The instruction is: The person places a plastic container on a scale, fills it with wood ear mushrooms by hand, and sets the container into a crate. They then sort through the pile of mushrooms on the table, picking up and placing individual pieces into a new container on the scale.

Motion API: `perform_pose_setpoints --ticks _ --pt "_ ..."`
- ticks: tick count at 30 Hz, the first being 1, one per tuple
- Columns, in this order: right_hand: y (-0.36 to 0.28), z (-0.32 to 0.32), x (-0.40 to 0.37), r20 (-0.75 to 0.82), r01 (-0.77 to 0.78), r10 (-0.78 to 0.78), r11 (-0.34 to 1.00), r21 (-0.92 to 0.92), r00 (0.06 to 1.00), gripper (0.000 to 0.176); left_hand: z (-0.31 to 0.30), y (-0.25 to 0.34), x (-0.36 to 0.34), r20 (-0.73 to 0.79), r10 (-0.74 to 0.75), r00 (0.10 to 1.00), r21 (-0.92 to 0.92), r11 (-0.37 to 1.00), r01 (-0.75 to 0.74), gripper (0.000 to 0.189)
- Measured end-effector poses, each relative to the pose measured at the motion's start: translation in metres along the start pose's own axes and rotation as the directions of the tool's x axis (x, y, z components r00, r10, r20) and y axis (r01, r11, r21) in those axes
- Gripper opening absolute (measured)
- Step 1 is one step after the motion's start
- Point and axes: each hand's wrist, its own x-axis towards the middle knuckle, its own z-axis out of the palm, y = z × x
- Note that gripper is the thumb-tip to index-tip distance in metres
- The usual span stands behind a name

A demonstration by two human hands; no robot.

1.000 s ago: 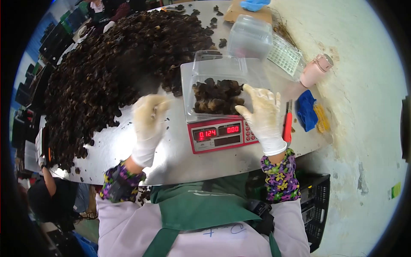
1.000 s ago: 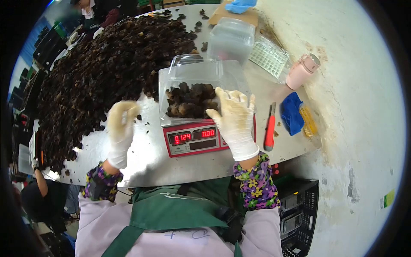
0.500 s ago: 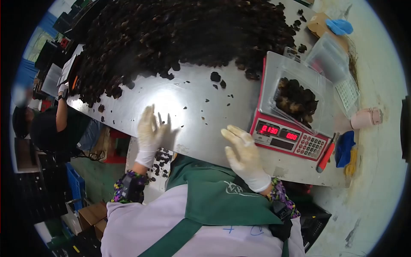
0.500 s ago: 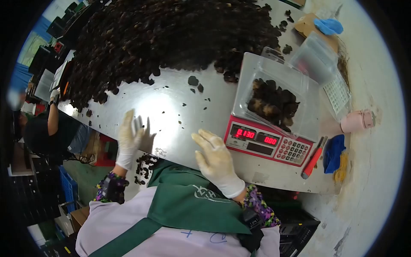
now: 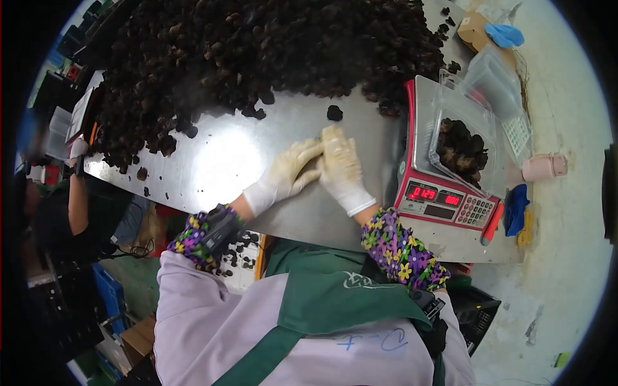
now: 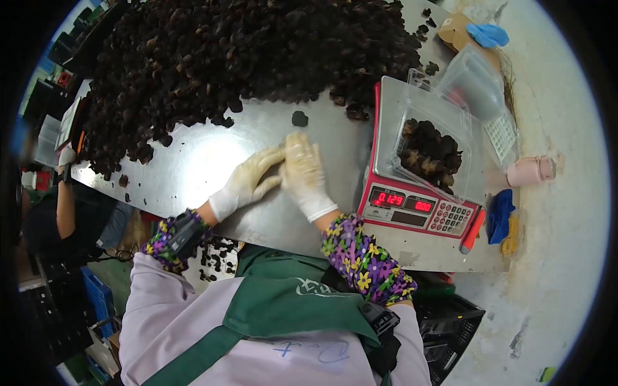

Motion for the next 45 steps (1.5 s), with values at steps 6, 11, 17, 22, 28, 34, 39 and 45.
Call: perform_pose_setpoints --ticks 6,11,17,22,28,34,39,45 --pt "-0.036 0.018 -0.036 -0.111 0.450 -0.465 0.726 0.520 0.878 0.061 -0.029 0.016 -0.099 -0.196 -0.248 0.949 -0.172 0.961 0.215 0.059" --pt "0.006 -0.032 -0.037 -0.041 0.118 -0.112 0.968 0.220 0.993 0.068 -0.028 0.029 -0.150 -0.386 -0.319 0.866 0.164 0.900 0.404 0.081" --pt "-0.009 0.004 -0.079 0.067 0.024 -0.020 0.997 -0.071 0.998 0.090 -0.020 0.034 -0.165 -0.627 -0.474 0.618 -0.261 0.876 0.406 0.059" --pt "-0.111 0.034 -0.056 0.134 0.251 -0.266 0.961 0.114 0.955 0.095 -0.068 0.035 -0.171 -0.713 -0.400 0.576 -0.177 0.897 0.405 0.053" --pt "-0.226 0.056 -0.045 0.210 0.215 -0.746 0.429 0.877 0.632 0.077 -0.133 0.044 -0.158 -0.849 -0.148 0.507 0.033 0.944 0.330 0.054" --pt "-0.143 -0.001 -0.034 0.069 0.471 -0.664 0.596 0.650 0.745 0.055 -0.178 0.014 -0.099 -0.760 -0.189 0.621 -0.051 0.971 0.233 0.045" --pt "-0.025 -0.030 -0.054 -0.009 0.198 -0.202 0.953 0.228 0.979 0.062 -0.174 -0.063 0.032 -0.656 -0.134 0.743 0.100 0.960 0.262 0.049" --pt "0.022 -0.022 -0.079 -0.031 -0.074 0.074 0.997 0.007 0.997 0.071 -0.167 -0.163 0.188 -0.671 -0.185 0.719 0.322 0.800 0.506 0.073"
